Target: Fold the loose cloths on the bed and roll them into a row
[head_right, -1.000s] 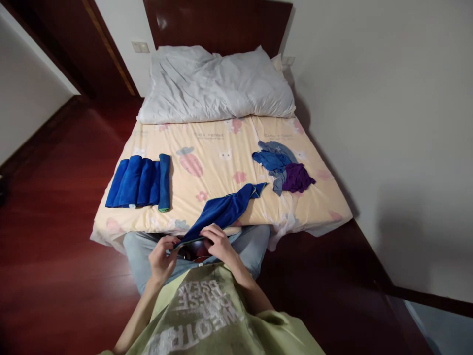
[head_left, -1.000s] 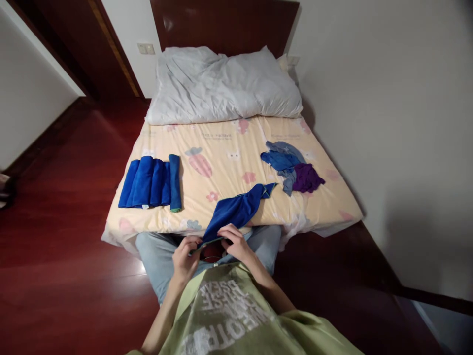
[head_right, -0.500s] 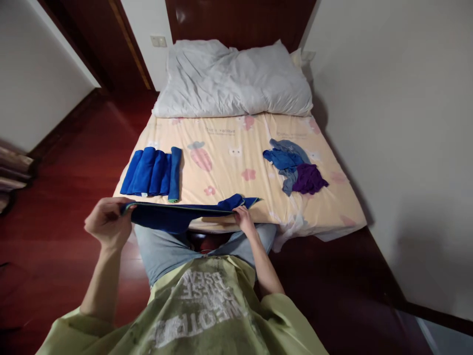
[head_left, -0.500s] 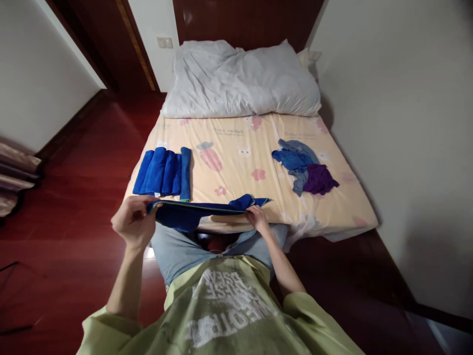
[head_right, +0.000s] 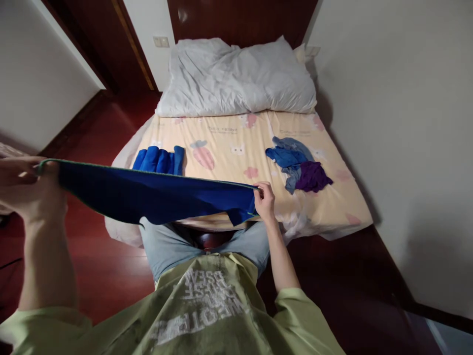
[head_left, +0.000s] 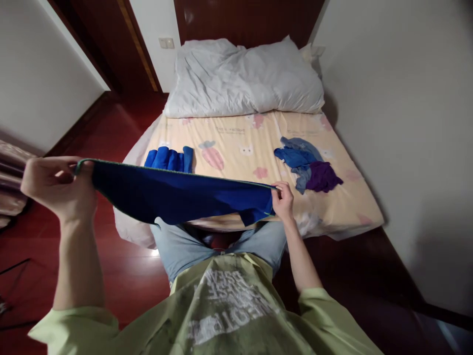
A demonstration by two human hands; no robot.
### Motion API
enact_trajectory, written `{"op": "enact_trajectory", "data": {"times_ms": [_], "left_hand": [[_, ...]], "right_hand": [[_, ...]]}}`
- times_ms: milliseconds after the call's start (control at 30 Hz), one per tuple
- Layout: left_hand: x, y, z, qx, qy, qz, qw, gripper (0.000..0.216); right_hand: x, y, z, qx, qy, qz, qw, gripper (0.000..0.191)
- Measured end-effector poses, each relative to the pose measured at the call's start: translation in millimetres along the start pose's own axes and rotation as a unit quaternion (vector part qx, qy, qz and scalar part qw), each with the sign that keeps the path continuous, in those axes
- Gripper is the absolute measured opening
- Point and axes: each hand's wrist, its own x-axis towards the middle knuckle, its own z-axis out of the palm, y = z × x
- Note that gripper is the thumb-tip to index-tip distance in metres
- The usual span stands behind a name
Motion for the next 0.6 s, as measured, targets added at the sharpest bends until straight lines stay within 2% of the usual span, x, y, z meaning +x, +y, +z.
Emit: {"op": "enact_trajectory", "data": {"times_ms": [67, 200, 267, 367, 467, 600], "left_hand": [[7, -2, 8, 0.007, -0.021, 0.013, 1.000, 0.037], [9, -2, 26, -0.016, -0.090, -0.035, 0.995, 0.032], [6, -2, 34, -0.026, -0.093, -0.042, 0.994, 0.030], [2, -2, 39, -0.039, -0.060, -0.037, 0.997, 0.027], [1, 2, 30, -0.044, -0.054, -0.021, 0.997, 0.025], [2, 9, 3, -0.020, -0.056, -0.005, 0.998, 0.020]], "right_hand": [[7, 5, -2, -0.010, -0.073, 0.005, 0.997, 0.015], [3, 21, 2, -0.086, -0.183, 0.006, 0.979, 0.018], [-4, 33, 9, -0.140, -0.193, 0.025, 0.971, 0.023], [-21, 55, 23, -0.172, -0.182, 0.081, 0.965, 0.023], [-44, 76, 41, -0.113, -0.219, 0.105, 0.963, 0.022], [-83, 94, 67, -0.022, -0.282, 0.133, 0.950, 0.019]]}}
